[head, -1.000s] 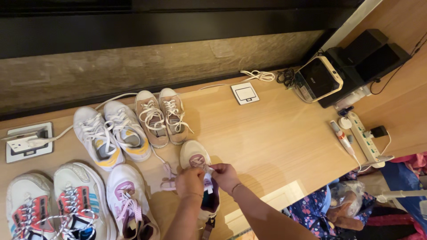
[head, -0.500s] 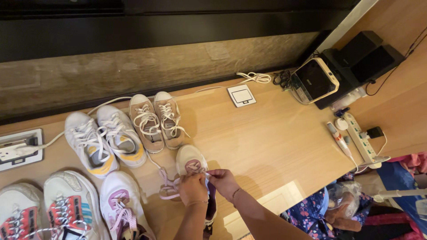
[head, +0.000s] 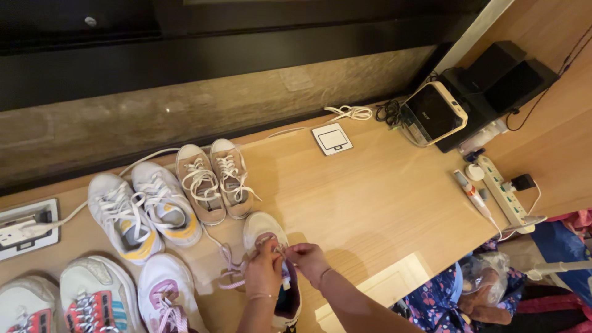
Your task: The person removes the laces from a pair of white sneakers with pink accents and then re-laces them. They thread the laces through the eyelets and tie a knot, working on one shoe at a time on a wooden surface.
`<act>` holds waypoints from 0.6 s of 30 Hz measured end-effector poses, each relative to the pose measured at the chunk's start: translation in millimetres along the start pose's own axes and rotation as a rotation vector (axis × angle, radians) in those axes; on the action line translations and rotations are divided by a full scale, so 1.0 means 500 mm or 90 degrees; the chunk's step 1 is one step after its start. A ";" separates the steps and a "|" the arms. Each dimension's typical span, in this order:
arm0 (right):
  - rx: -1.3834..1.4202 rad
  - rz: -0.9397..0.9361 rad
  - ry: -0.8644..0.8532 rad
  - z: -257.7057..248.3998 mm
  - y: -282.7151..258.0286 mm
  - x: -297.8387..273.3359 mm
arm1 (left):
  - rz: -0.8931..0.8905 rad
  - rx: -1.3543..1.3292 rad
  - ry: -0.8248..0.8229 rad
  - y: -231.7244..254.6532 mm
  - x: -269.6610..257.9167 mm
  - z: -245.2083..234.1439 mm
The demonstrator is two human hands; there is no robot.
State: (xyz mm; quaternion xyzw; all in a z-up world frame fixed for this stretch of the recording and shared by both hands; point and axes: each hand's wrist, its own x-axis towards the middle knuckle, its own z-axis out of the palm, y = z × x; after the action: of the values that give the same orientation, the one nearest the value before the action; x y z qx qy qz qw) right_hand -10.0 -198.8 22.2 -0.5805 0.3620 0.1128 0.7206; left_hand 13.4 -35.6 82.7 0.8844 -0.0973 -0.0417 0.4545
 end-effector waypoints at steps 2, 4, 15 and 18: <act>-0.229 -0.119 0.048 0.007 0.008 -0.005 | 0.016 0.084 0.011 0.008 -0.012 -0.017; -0.374 -0.251 0.125 0.014 0.006 -0.014 | 0.001 0.149 0.000 0.021 -0.022 -0.028; 0.050 -0.380 0.114 0.072 -0.287 -0.202 | -0.013 0.131 -0.014 0.021 -0.029 -0.027; -0.063 -0.483 0.017 0.111 -0.362 -0.311 | 0.005 0.049 0.105 0.026 -0.043 -0.022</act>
State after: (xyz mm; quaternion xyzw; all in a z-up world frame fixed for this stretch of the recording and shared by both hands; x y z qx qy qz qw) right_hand 6.2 -162.1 264.0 -0.7086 0.1249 -0.1521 0.6776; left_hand -7.7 -29.6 99.4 0.9015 -0.0643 0.0365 0.4265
